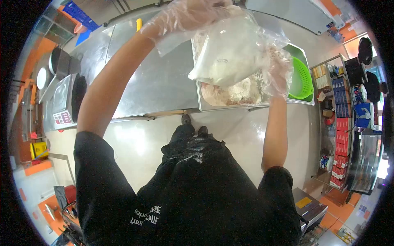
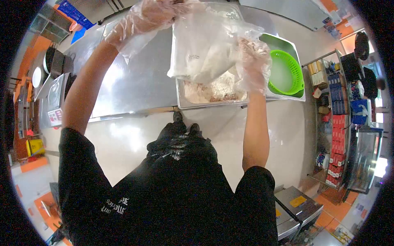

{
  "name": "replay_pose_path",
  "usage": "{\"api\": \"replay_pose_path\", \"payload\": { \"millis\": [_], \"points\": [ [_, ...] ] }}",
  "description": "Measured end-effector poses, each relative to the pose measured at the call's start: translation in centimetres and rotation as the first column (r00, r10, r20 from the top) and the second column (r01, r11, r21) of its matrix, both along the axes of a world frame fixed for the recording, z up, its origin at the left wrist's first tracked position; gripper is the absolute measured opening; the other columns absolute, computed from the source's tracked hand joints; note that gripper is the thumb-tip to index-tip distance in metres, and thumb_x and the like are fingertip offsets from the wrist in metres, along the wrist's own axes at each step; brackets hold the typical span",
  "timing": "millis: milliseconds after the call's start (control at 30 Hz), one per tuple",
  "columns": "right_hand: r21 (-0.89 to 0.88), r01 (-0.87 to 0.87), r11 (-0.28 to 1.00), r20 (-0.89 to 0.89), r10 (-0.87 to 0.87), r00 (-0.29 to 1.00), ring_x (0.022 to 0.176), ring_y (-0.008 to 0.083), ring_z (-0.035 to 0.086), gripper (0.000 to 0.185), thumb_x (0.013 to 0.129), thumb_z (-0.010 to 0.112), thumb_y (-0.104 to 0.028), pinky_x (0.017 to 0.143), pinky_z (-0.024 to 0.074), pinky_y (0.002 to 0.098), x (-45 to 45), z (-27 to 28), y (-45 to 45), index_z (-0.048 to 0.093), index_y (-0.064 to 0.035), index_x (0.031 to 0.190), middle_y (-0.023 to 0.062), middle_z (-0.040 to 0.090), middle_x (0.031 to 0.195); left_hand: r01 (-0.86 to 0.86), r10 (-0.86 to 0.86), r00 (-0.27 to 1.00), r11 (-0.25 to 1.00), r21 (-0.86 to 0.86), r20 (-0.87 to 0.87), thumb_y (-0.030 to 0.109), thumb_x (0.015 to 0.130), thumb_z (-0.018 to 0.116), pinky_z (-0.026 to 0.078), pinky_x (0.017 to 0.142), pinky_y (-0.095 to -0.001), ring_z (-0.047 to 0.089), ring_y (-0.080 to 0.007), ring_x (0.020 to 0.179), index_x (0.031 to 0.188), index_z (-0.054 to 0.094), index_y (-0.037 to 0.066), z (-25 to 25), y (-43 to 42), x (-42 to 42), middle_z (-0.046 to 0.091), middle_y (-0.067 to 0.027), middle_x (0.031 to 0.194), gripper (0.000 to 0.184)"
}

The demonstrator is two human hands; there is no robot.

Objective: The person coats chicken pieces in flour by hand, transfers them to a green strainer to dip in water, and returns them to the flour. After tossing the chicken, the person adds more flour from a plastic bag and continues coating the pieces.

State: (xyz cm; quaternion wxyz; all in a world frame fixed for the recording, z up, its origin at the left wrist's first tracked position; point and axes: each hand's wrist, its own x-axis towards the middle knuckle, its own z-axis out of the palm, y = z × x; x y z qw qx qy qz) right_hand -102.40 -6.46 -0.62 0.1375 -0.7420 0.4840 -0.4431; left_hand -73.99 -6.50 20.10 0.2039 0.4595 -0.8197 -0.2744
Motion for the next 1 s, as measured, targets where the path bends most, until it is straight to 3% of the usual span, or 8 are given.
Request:
{"api": "replay_pose_path", "payload": {
  "millis": [167,233,367,433,567,767,867,1000],
  "points": [
    [0.062,0.059,0.996,0.013,-0.060,0.998,0.124,0.0193,0.040,0.039,0.089,0.050,-0.018,0.110,0.0149,0.0364,0.9,3.0,-1.0,0.050,-0.0121,0.128,0.0043,0.051,0.129,-0.065,0.051,0.997,0.946,-0.319,-0.053,0.033,0.089,0.052,0.046,0.066,-0.0364,0.057,-0.0241,0.070,0.092,0.061,0.004,-3.2,-1.4,2.9,0.061,-0.0148,0.077,0.030],
    [-0.049,0.223,0.974,-0.424,-0.222,0.878,0.123,0.0176,0.041,0.039,0.088,0.049,-0.017,0.110,0.0132,0.0365,2.3,6.5,-1.0,0.051,-0.0172,0.127,0.0024,0.056,0.124,-0.091,0.056,0.995,0.863,-0.497,-0.085,0.034,0.089,0.051,0.047,0.068,-0.0386,0.059,-0.0283,0.074,0.093,0.061,0.005,-4.6,-2.4,3.8,0.061,-0.0170,0.081,0.030],
    [-0.270,0.035,0.962,-0.335,-0.129,0.933,0.097,0.0172,0.057,0.024,0.086,0.050,-0.013,0.094,0.0373,0.0329,2.6,7.8,-2.4,0.064,-0.0137,0.105,0.0017,0.064,0.102,-0.190,0.157,0.980,0.927,-0.323,-0.124,0.031,0.089,0.051,0.047,0.068,-0.0398,0.059,-0.0289,0.074,0.095,0.058,0.005,-5.2,-1.6,4.3,0.060,-0.0164,0.084,0.028],
    [-0.378,0.063,0.924,-0.553,-0.280,0.785,0.094,0.0178,0.058,0.025,0.085,0.049,-0.015,0.089,0.0402,0.0335,3.6,9.8,-1.5,0.065,-0.0161,0.105,0.0005,0.065,0.098,-0.138,0.094,0.985,0.935,-0.327,-0.146,0.025,0.087,0.053,0.049,0.061,-0.0364,0.057,-0.0231,0.060,0.090,0.057,0.005,-6.0,-0.8,4.3,0.057,-0.0115,0.075,0.020],
    [-0.686,-0.145,0.713,-0.652,-0.514,0.557,0.089,0.0199,0.058,0.030,0.078,0.054,-0.019,0.075,0.0462,0.0346,4.2,12.5,-2.0,0.062,-0.0140,0.107,0.0049,0.065,0.095,-0.247,0.221,0.968,0.918,-0.311,-0.116,0.034,0.090,0.050,0.047,0.072,-0.0404,0.060,-0.0312,0.082,0.097,0.057,0.004,-5.5,-1.2,4.6,0.062,-0.0185,0.088,0.032],
    [-0.688,-0.108,0.718,-0.695,-0.608,0.383,0.091,0.0195,0.055,0.035,0.084,0.049,-0.022,0.079,0.0441,0.0353,5.5,12.6,-1.1,0.050,-0.0123,0.117,0.0068,0.058,0.102,-0.301,0.276,0.947,0.942,-0.149,-0.168,0.033,0.091,0.048,0.046,0.078,-0.0417,0.061,-0.0275,0.093,0.103,0.056,0.003,-1.1,3.7,6.7,0.062,-0.0195,0.093,0.032],
    [-0.660,-0.087,0.746,-0.742,-0.630,0.230,0.093,0.0194,0.053,0.039,0.087,0.046,-0.024,0.082,0.0429,0.0362,5.6,11.1,-0.5,0.042,-0.0119,0.125,0.0079,0.054,0.108,-0.335,0.329,0.941,0.858,-0.391,-0.085,0.035,0.088,0.055,0.045,0.087,-0.0399,0.059,-0.0258,0.096,0.106,0.056,0.010,-3.1,3.9,11.3,0.061,-0.0172,0.101,0.031],
    [-0.676,-0.291,0.677,-0.711,-0.703,0.017,0.096,0.0193,0.050,0.047,0.092,0.043,-0.026,0.085,0.0413,0.0374,10.2,10.0,0.7,0.032,-0.0113,0.135,0.0095,0.049,0.115,-0.435,0.320,0.898,0.743,-0.508,-0.301,0.041,0.088,0.053,0.048,0.061,-0.0341,0.057,-0.0190,0.064,0.097,0.061,0.008,-4.2,11.0,19.5,0.062,-0.0098,0.082,0.035]
  ]
}}
